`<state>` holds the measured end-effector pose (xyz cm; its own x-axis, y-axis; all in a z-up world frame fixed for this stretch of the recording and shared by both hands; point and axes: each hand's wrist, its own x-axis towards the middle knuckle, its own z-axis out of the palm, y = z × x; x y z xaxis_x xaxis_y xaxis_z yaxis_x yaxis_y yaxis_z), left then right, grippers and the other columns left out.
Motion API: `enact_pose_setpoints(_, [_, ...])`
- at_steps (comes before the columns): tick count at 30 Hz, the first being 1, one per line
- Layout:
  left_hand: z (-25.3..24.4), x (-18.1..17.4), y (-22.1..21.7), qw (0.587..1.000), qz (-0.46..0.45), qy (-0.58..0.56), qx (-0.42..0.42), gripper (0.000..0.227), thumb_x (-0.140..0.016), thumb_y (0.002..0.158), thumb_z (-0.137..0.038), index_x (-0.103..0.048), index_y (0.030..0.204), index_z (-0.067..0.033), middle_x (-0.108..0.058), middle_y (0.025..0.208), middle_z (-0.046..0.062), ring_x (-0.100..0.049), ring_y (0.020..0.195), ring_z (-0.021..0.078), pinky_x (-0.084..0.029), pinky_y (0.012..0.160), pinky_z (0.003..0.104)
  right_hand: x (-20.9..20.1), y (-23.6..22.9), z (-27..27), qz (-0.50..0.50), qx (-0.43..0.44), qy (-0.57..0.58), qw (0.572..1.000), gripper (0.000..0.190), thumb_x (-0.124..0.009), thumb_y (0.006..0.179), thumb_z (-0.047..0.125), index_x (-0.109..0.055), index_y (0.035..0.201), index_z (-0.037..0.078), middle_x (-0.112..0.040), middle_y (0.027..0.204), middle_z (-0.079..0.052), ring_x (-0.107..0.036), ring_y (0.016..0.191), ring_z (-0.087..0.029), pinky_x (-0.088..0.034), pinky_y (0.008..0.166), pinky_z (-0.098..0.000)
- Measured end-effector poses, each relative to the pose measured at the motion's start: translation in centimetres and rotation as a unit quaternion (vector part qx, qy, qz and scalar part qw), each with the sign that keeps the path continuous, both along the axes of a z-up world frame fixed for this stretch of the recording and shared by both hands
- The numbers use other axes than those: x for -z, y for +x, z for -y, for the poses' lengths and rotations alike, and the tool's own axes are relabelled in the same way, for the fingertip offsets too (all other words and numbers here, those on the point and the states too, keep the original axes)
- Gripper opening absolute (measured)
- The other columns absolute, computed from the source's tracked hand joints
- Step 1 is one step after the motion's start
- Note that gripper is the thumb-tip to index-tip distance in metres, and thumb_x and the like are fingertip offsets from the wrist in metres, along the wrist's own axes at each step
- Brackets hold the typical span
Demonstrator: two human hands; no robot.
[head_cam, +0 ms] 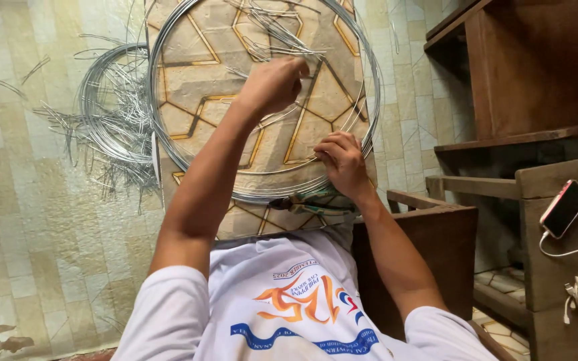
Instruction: Cutting and bending wire pieces to assemble a circular frame
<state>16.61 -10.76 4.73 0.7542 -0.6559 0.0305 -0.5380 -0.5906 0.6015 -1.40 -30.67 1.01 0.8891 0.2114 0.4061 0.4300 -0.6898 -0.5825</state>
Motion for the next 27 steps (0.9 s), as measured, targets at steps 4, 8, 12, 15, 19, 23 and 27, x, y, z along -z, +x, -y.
enact_pose_setpoints(4, [1.5, 0.6, 0.4, 0.982, 0.176, 0.01, -0.07, 0.012, -0.062, 0.1, -0.014, -0.067, 0.107, -0.0054, -0.066, 0.106, 0.014, -0.058, 0.092, 0.0282, -0.054, 0.078, 0.044, -0.7, -0.2, -0.3, -0.002, -0.009, 0.001, 1.0, 0.007, -0.077, 0.094, 0.009, -0.073, 0.099, 0.009, -0.072, 0.104, -0.006, -0.062, 0.105, -0.029, -0.043, 0.096, -0.0439])
enact_pose_setpoints(8, [0.6, 5.3, -3.8, 0.982, 0.156, 0.059, -0.091, 0.026, -0.071, 0.092, -0.033, -0.065, 0.103, -0.0102, -0.063, 0.09, 0.011, -0.069, 0.077, 0.0346, -0.059, 0.061, 0.049, 0.9, 0.0, 0.4, -0.026, 0.018, -0.004, 1.0, 0.007, -0.079, 0.092, 0.023, -0.076, 0.099, 0.021, -0.07, 0.099, 0.003, -0.064, 0.111, -0.022, -0.043, 0.099, -0.0387])
enact_pose_setpoints(12, [-0.7, 6.4, -6.4, 0.967, 0.193, 0.13, -0.102, 0.034, -0.075, 0.093, -0.034, -0.069, 0.104, -0.0034, -0.064, 0.101, 0.015, -0.068, 0.09, 0.0342, -0.058, 0.073, 0.043, 0.9, 0.0, 0.3, -0.034, 0.019, -0.014, 0.999, 0.01, -0.08, 0.091, 0.023, -0.076, 0.1, 0.022, -0.07, 0.1, 0.003, -0.063, 0.113, -0.022, -0.042, 0.102, -0.04])
enact_pose_setpoints(15, [-1.0, 8.3, -6.6, 0.955, 0.255, 0.132, -0.078, 0.023, -0.072, 0.091, -0.026, -0.07, 0.1, -0.005, -0.062, 0.102, 0.014, -0.066, 0.092, 0.0329, -0.055, 0.075, 0.041, 0.8, -0.2, 0.3, -0.03, 0.013, -0.011, 0.999, 0.01, -0.08, 0.091, 0.021, -0.076, 0.1, 0.021, -0.07, 0.101, 0.002, -0.063, 0.113, -0.023, -0.042, 0.101, -0.0401])
enact_pose_setpoints(19, [-2.1, 10.0, -5.8, 0.94, 0.319, 0.119, -0.021, 0.02, -0.065, 0.086, -0.017, -0.061, 0.104, -0.0084, -0.06, 0.096, 0.011, -0.067, 0.09, 0.0304, -0.055, 0.071, 0.038, 0.7, 0.1, 0.3, -0.018, 0.01, 0.006, 1.0, 0.01, -0.079, 0.092, 0.018, -0.075, 0.101, 0.019, -0.07, 0.102, 0.0, -0.063, 0.112, -0.027, -0.045, 0.099, -0.0421])
enact_pose_setpoints(23, [-5.6, 4.4, -9.7, 0.96, 0.27, 0.061, -0.035, 0.006, -0.056, 0.095, -0.018, -0.053, 0.098, -0.0128, -0.057, 0.083, 0.004, -0.07, 0.077, 0.0233, -0.055, 0.062, 0.028, 1.4, -0.1, 0.5, -0.013, 0.012, 0.013, 1.0, 0.01, -0.078, 0.094, 0.017, -0.075, 0.104, 0.018, -0.069, 0.105, 0.0, -0.062, 0.115, -0.028, -0.044, 0.1, -0.0414])
enact_pose_setpoints(27, [-9.3, -3.2, -13.6, 0.992, -0.002, 0.094, 0.081, 0.055, -0.082, 0.08, -0.032, -0.057, 0.12, -0.0057, -0.062, 0.109, 0.016, -0.072, 0.08, 0.0436, -0.06, 0.066, 0.057, 0.9, 0.1, 0.6, -0.002, 0.005, -0.005, 1.0, 0.008, -0.076, 0.096, 0.019, -0.073, 0.104, 0.016, -0.068, 0.104, -0.001, -0.062, 0.114, -0.029, -0.044, 0.1, -0.0417])
